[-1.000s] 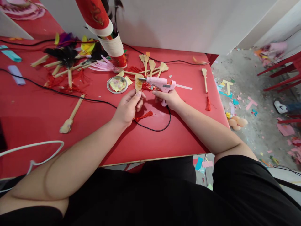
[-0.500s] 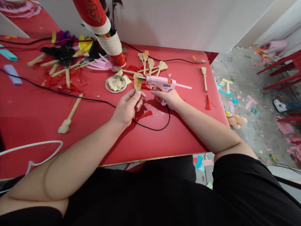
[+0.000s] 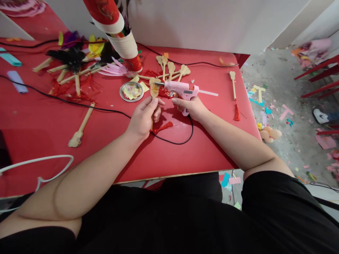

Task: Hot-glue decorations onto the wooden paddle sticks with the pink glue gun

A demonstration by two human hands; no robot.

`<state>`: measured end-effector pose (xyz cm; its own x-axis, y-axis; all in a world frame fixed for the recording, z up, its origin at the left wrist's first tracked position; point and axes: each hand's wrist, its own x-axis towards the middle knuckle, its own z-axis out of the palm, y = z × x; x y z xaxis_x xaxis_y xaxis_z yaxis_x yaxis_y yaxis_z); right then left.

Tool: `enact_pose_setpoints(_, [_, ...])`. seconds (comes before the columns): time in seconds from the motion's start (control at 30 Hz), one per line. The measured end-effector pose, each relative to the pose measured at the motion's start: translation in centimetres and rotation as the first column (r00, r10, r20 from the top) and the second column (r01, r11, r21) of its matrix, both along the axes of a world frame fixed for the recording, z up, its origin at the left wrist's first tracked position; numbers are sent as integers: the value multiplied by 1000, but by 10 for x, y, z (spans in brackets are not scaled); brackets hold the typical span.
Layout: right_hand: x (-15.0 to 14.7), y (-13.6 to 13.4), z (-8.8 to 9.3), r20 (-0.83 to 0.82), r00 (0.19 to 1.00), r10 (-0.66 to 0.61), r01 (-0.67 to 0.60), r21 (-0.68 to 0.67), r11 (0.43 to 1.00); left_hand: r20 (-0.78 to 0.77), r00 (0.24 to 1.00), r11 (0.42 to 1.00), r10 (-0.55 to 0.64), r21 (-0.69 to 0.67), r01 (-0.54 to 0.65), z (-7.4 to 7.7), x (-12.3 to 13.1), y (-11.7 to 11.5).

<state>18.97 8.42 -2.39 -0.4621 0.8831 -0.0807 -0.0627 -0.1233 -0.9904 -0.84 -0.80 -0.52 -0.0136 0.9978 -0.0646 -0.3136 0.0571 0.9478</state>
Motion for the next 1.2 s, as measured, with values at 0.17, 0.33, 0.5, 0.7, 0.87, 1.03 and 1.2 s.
enact_pose_setpoints(0.17, [-4, -4, 6, -11, 1000, -6, 6, 52, 999, -21, 1000, 1000, 14, -21, -14, 2, 1, 0])
enact_pose_setpoints(0.33, [-5, -5, 8, -86, 996, -9, 11, 24, 1000, -15, 1000, 1000, 19, -11, -20, 4, 0, -1])
enact_pose_setpoints(0.5, [-5, -4, 4, -164, 986, 15, -13, 10, 1000, -3, 1000, 1000, 22, -19, -22, 1, -2, 0])
enact_pose_setpoints(0.7, [-7, -5, 4, -204, 979, -18, 15, -14, 1000, -6, 1000, 999, 14, 39, -13, -5, -2, 1])
enact_pose_setpoints(0.87, [-9, -7, 7, -171, 985, -17, 17, -6, 1000, -16, 1000, 997, 24, 71, -23, -10, -1, 2])
enact_pose_setpoints(1.03, [-10, -9, 10, -79, 997, -16, 18, 18, 1000, -47, 999, 998, 12, 63, -9, -12, -2, 2])
enact_pose_setpoints(1.2, [-9, -9, 8, 10, 999, -30, 30, 66, 997, -50, 998, 997, 23, 78, -19, -11, -2, 2])
